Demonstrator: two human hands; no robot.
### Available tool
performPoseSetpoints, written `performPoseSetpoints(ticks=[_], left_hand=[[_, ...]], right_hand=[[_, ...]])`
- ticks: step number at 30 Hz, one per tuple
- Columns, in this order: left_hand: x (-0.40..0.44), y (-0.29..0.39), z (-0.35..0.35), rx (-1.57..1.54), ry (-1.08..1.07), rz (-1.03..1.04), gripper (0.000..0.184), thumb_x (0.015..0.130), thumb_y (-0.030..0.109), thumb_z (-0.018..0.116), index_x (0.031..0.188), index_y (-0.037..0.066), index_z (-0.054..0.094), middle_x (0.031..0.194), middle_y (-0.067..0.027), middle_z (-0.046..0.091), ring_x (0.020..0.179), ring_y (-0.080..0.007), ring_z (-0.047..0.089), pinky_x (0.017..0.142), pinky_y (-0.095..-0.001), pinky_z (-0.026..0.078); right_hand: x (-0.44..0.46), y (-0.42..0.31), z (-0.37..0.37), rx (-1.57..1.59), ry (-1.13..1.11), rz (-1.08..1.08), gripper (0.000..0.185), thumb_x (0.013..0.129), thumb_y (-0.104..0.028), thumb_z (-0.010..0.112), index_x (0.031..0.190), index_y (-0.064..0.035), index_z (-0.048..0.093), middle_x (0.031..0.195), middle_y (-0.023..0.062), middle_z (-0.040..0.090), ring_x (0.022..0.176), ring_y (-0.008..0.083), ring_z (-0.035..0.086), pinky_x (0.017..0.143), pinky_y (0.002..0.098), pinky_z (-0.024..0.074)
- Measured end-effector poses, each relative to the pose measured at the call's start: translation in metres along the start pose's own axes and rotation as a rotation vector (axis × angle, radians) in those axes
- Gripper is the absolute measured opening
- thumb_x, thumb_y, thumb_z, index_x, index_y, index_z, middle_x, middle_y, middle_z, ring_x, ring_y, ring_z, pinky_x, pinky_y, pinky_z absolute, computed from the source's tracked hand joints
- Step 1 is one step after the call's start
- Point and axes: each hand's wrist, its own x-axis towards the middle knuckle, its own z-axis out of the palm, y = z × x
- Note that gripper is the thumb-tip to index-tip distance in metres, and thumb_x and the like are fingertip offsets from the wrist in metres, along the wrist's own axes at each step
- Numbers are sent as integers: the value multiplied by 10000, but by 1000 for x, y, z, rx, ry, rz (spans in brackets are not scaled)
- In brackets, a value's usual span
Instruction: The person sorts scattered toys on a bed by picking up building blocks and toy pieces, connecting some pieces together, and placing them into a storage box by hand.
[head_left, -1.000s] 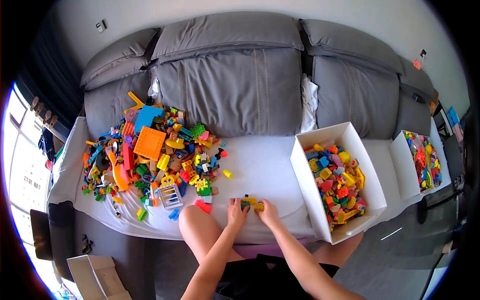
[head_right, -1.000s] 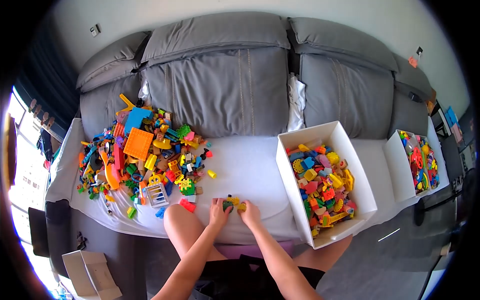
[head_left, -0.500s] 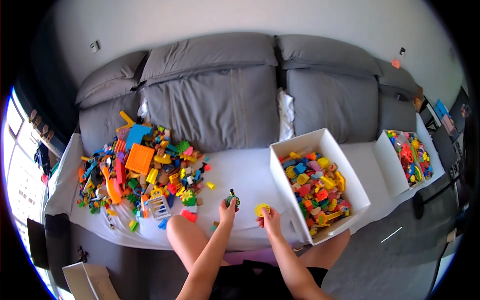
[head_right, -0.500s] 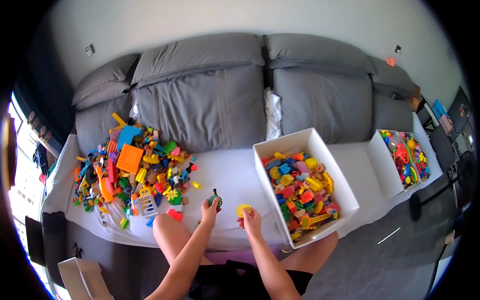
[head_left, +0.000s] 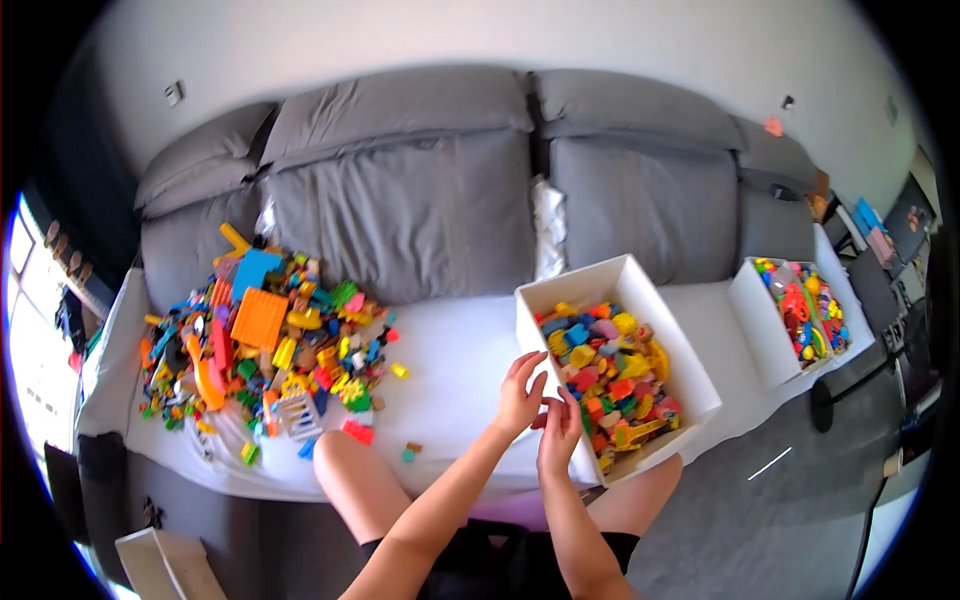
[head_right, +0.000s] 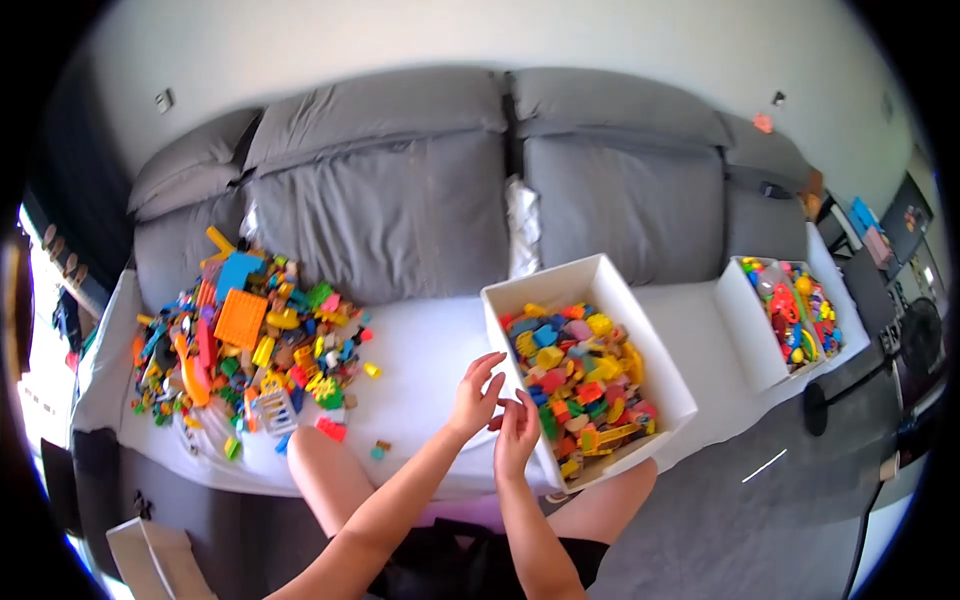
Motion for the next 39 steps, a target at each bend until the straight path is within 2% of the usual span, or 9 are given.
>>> performPoseSetpoints(ticks=[4,8,10,13,19,25,30,36,39], left_hand=[[-65,-68,-74,399,82,-88,300,765,32,574,1056,97,606,1084,-147,559,1012,-342,493,864,-410,416],[-115,-88,-149,761,91,-282,381,702,20,589,1073,108,596,1125,-150,508,1037,-350,464,887,-418,407],[-121,-86,-176,940,119,-305,398,690,37,596,1079,121,593,1184,-152,469,1079,-356,432,925,-426,383],[-121,-85,-197,1180,102,-424,396,766,101,531,1160,134,541,1232,-170,449,1150,-408,390,967,-478,331],[-111,-144,-209,1639,-183,-573,431,857,175,421,1288,191,401,1161,-240,491,1029,-460,498,942,-604,272],[-89,-150,-208,1410,-181,-761,370,840,158,464,1210,163,446,1122,-233,483,1031,-440,461,867,-575,355],[-96,-154,-181,1105,-92,-540,431,790,129,545,1207,166,442,1091,-245,475,1019,-430,441,872,-499,389],[-81,-140,-119,782,77,-368,419,778,156,583,1179,201,472,993,-171,528,990,-359,467,866,-476,383],[-55,-90,-87,703,289,-318,374,805,140,571,1169,179,497,963,-147,556,958,-335,502,829,-456,403]], right_hand=[[-13,67,15,-316,-334,187,197,851,-92,561,1041,-39,568,794,71,632,580,104,564,524,224,463],[-46,112,50,-809,-848,-70,392,758,-143,657,1135,-104,559,976,101,616,616,168,612,593,281,500],[-68,117,72,-1017,-1001,-115,493,719,-231,692,1185,-175,540,1185,123,502,711,249,627,677,365,508],[-90,126,92,-1200,-1082,-263,421,715,-220,686,1117,-190,565,1134,126,509,847,301,596,713,402,500],[-79,171,87,-1058,-966,-169,282,687,-145,697,957,-140,616,1018,129,519,858,301,566,717,393,478],[-59,162,57,-845,-841,-90,261,692,-159,712,934,-89,644,906,123,552,770,262,569,687,340,473],[-58,152,41,-758,-783,-66,272,733,-178,697,966,-53,634,833,90,580,664,185,574,617,289,482],[-47,148,21,-494,-512,473,302,781,-191,666,1019,-19,596,745,38,589,632,109,578,527,238,479],[-28,99,15,-336,-400,350,278,790,-125,662,1032,-18,578,742,29,572,605,89,565,516,223,460]])
